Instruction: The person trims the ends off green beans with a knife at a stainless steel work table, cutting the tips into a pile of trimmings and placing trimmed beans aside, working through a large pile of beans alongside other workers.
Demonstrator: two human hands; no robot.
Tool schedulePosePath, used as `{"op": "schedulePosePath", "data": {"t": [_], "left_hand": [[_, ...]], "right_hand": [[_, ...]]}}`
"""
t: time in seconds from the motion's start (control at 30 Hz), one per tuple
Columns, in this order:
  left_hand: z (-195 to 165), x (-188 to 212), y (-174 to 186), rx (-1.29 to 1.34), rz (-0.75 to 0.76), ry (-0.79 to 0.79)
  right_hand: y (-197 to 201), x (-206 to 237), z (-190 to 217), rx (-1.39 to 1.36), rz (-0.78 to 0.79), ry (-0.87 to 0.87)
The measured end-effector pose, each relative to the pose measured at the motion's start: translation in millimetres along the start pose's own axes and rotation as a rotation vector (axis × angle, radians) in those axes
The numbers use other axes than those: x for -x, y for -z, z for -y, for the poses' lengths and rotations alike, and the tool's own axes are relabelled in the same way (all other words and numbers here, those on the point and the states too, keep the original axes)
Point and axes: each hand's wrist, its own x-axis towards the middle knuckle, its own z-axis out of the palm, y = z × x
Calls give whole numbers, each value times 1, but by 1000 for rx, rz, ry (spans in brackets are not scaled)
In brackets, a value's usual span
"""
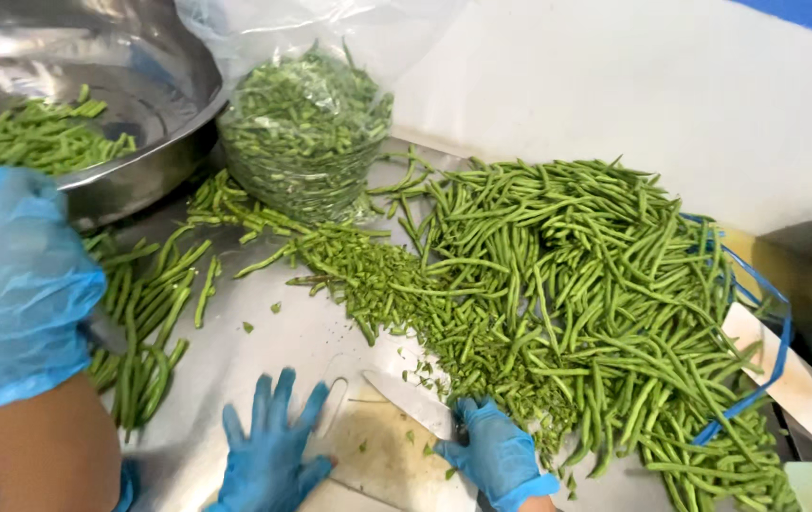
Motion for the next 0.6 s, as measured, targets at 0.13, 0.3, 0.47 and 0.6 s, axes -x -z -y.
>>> {"op": "schedulePosePath", "data": {"t": [0.13,0.3,0.47,0.6], "left_hand": [[4,1,0,44,47,-55],[-17,-54,22,631,-502,-310],[-92,-225,65,679,-462,-209],[-115,-329,96,441,-367,11]], "right_hand": [[28,-7,-4,14,5,9],[88,-95,-52,-323,-108,67],[114,-210,-97,-421,-367,-3],[123,-264,-111,-380,-424,-9]]}}
